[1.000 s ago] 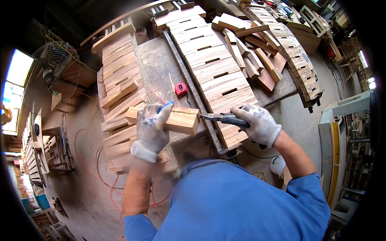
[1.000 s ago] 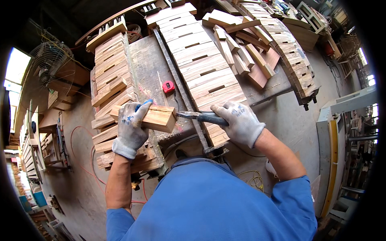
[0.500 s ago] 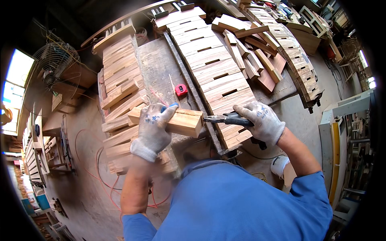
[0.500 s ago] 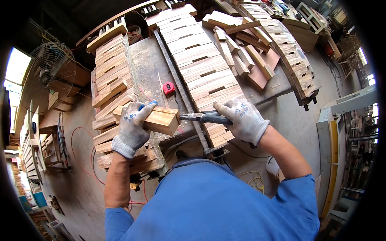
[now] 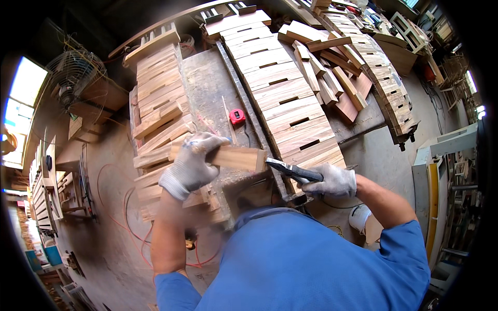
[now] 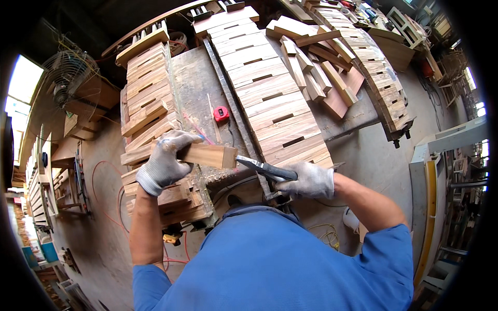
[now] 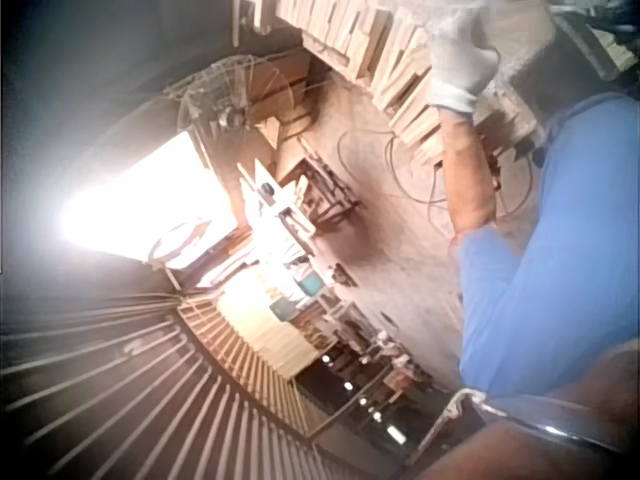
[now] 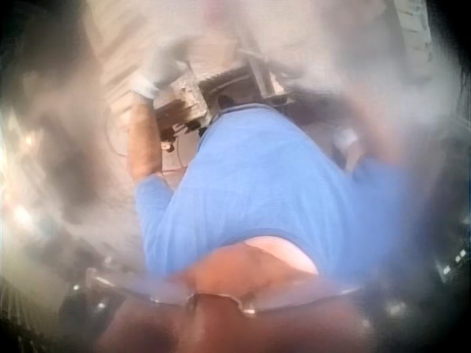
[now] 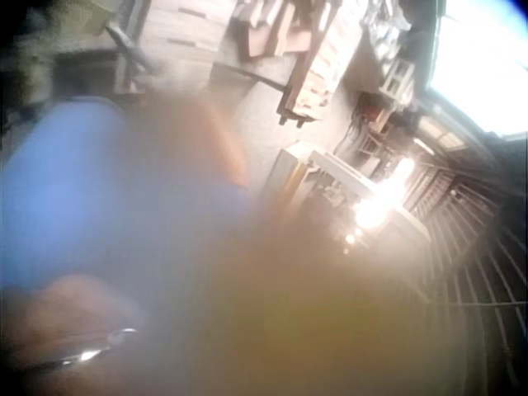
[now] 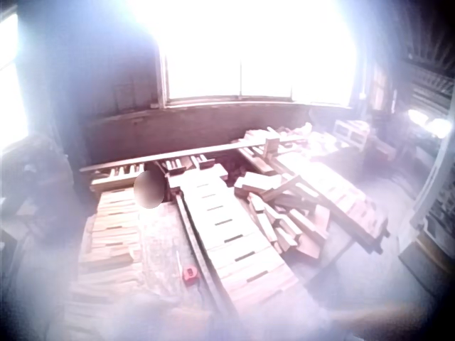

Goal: The person assembles a wooden slatted structure by placing and aligning wooden planks on a workbench. They then use pliers to remove nails from small wooden blocks, separating the pieces and stacking them on the table.

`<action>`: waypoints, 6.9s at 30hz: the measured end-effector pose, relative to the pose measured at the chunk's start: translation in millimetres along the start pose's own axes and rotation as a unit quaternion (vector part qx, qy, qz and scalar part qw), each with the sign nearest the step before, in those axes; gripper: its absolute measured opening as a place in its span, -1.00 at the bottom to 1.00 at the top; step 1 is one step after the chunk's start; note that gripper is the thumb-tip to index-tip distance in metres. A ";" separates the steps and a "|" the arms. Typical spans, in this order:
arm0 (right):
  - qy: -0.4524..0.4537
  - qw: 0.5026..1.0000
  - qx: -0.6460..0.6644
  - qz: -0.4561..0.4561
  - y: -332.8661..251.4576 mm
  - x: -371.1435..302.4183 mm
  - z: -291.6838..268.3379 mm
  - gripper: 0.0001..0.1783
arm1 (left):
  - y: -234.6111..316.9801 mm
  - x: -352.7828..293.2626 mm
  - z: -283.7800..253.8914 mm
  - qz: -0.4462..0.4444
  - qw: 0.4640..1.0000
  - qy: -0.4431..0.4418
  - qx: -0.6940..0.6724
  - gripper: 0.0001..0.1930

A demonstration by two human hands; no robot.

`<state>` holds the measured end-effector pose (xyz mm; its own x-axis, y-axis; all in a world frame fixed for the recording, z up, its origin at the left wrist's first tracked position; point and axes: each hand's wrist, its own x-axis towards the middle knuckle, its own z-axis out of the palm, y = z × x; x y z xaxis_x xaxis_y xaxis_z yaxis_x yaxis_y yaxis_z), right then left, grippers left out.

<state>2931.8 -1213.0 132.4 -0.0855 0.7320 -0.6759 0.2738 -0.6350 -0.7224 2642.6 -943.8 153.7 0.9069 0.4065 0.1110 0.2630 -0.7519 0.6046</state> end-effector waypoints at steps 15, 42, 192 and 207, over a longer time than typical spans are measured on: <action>-0.020 0.935 0.346 -0.068 -12.6 -18.1 50.1 -0.56 | -28.4 -10.0 37.7 0.040 0.960 0.229 0.155 -0.45; 0.126 0.981 0.114 -0.093 -7.6 48.2 56.2 -0.73 | 41.0 -18.3 132.2 -0.309 0.683 0.106 -0.653 -0.52; 0.402 0.884 0.221 -0.090 130.0 -72.2 17.7 -0.71 | 89.1 -10.6 303.5 0.024 0.996 -0.080 -0.018 -0.76; 0.517 0.697 0.492 -0.074 214.6 -157.5 153.2 -0.57 | 92.2 -23.9 328.0 -0.019 1.000 0.000 0.005 -0.76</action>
<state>2857.2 -1502.5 61.5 0.8312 0.2713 -0.4853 -0.4984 -0.0230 -0.8666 2753.2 -1193.0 -51.9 0.8966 0.4341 0.0879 0.3003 -0.7417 0.5998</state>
